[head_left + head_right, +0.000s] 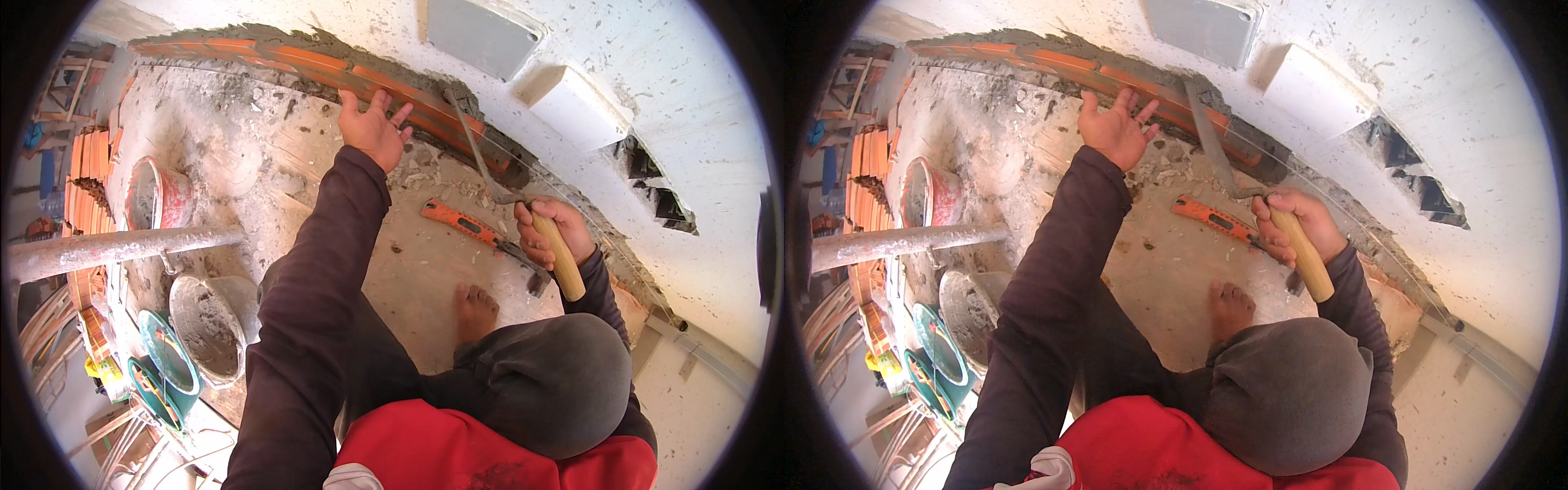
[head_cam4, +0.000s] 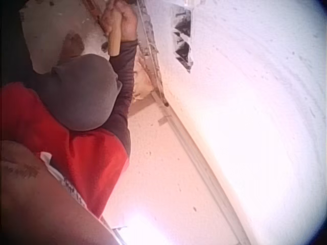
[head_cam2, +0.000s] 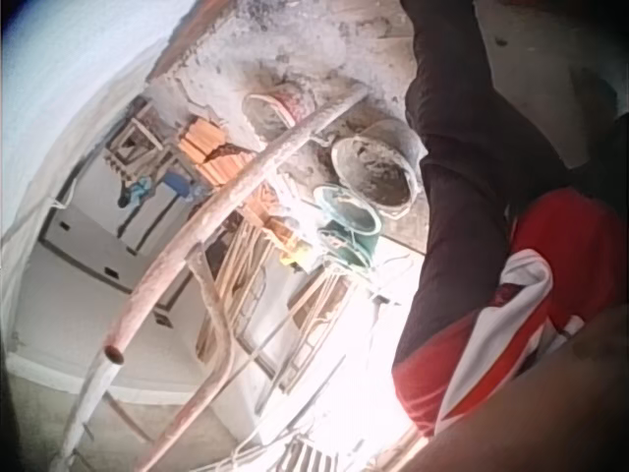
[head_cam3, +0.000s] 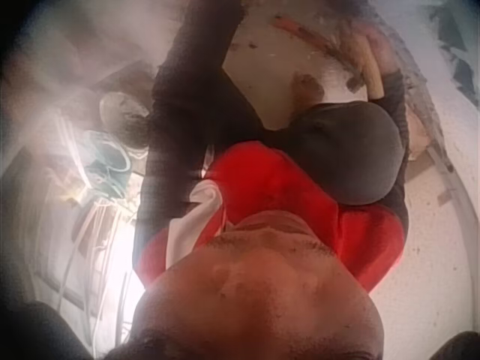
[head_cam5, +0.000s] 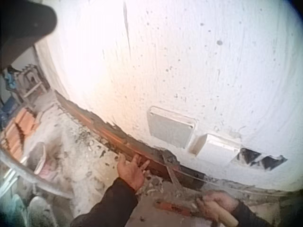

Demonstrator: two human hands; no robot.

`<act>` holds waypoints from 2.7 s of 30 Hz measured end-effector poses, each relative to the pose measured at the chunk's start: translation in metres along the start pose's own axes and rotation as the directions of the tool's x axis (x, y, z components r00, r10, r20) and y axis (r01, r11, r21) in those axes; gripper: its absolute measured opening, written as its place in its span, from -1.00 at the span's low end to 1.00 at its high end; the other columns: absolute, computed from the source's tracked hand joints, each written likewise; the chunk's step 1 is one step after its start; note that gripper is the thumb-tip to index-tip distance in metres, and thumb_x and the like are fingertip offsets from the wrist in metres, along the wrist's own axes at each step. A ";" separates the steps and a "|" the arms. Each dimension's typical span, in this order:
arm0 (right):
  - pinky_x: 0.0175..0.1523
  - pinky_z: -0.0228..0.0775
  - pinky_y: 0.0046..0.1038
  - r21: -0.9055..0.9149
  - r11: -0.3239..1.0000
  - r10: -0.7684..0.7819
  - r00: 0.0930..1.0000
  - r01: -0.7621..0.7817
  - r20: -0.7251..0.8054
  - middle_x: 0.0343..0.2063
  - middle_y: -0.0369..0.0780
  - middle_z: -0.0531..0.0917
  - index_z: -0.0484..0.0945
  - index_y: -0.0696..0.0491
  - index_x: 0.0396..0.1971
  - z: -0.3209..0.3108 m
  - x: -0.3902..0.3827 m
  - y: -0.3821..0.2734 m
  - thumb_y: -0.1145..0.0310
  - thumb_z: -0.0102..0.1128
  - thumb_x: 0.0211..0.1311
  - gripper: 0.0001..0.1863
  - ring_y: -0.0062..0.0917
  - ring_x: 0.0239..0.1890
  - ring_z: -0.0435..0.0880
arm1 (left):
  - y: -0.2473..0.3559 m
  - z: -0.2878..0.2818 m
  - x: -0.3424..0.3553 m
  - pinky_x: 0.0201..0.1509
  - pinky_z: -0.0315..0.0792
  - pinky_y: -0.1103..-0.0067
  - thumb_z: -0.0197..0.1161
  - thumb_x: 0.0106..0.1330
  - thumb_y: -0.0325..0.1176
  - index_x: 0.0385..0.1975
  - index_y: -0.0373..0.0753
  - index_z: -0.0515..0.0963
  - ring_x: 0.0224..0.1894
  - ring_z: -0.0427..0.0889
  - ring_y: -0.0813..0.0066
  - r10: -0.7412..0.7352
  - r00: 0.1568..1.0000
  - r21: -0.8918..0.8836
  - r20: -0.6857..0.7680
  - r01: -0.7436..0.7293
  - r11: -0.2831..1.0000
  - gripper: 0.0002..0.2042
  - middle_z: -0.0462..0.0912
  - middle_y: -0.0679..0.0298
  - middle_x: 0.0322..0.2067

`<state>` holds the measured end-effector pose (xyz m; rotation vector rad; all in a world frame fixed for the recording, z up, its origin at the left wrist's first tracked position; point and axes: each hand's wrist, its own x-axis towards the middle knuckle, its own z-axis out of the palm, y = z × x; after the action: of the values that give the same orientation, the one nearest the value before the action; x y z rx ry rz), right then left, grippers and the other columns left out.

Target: The person applies mortar to the base of a brick wall using a trowel and then smooths the mixture by hand and with the tool.

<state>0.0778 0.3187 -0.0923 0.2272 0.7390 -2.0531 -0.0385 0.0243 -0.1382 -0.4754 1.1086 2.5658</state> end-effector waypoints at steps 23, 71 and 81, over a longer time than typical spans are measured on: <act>-0.58 0.32 -0.50 -0.753 0.561 -0.158 0.849 -0.343 -0.505 -0.69 -0.27 0.49 0.43 0.14 -0.44 0.042 -0.017 -0.036 0.23 0.01 0.39 -0.71 -0.57 -0.71 0.48 | 0.000 -0.002 0.001 0.48 -0.30 0.19 -0.54 0.28 0.48 0.49 -0.24 -0.25 0.50 -0.06 0.21 -0.008 1.000 0.010 0.015 0.008 1.000 -0.02 -0.23 0.28 0.51; 0.05 0.30 -0.44 -0.601 -0.727 -0.115 0.804 0.332 0.583 -0.50 -0.34 0.64 0.66 -0.03 -0.65 0.007 0.133 0.055 0.38 0.17 -0.04 -0.88 -0.49 -0.22 0.56 | 0.017 -0.001 0.000 0.49 -0.28 0.24 -0.45 0.27 0.50 0.45 -0.42 -0.18 0.48 -0.02 0.25 -0.058 0.998 0.100 0.025 0.056 0.993 0.05 -0.03 0.12 0.44; 0.12 0.27 -0.45 -0.592 -0.745 -0.153 0.783 0.309 0.602 -0.50 -0.36 0.66 0.70 -0.09 -0.59 0.009 0.162 0.038 0.36 0.18 -0.03 -0.88 -0.52 -0.18 0.59 | 0.018 -0.001 0.001 0.49 -0.25 0.24 -0.43 0.28 0.49 0.45 -0.42 -0.21 0.48 -0.03 0.24 -0.053 0.998 0.078 0.027 0.050 0.996 0.04 -0.05 0.10 0.44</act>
<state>0.0182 0.1836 -0.1700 -1.5918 2.6807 -0.5898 -0.0470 0.0116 -0.1277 -0.4406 1.1658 2.4674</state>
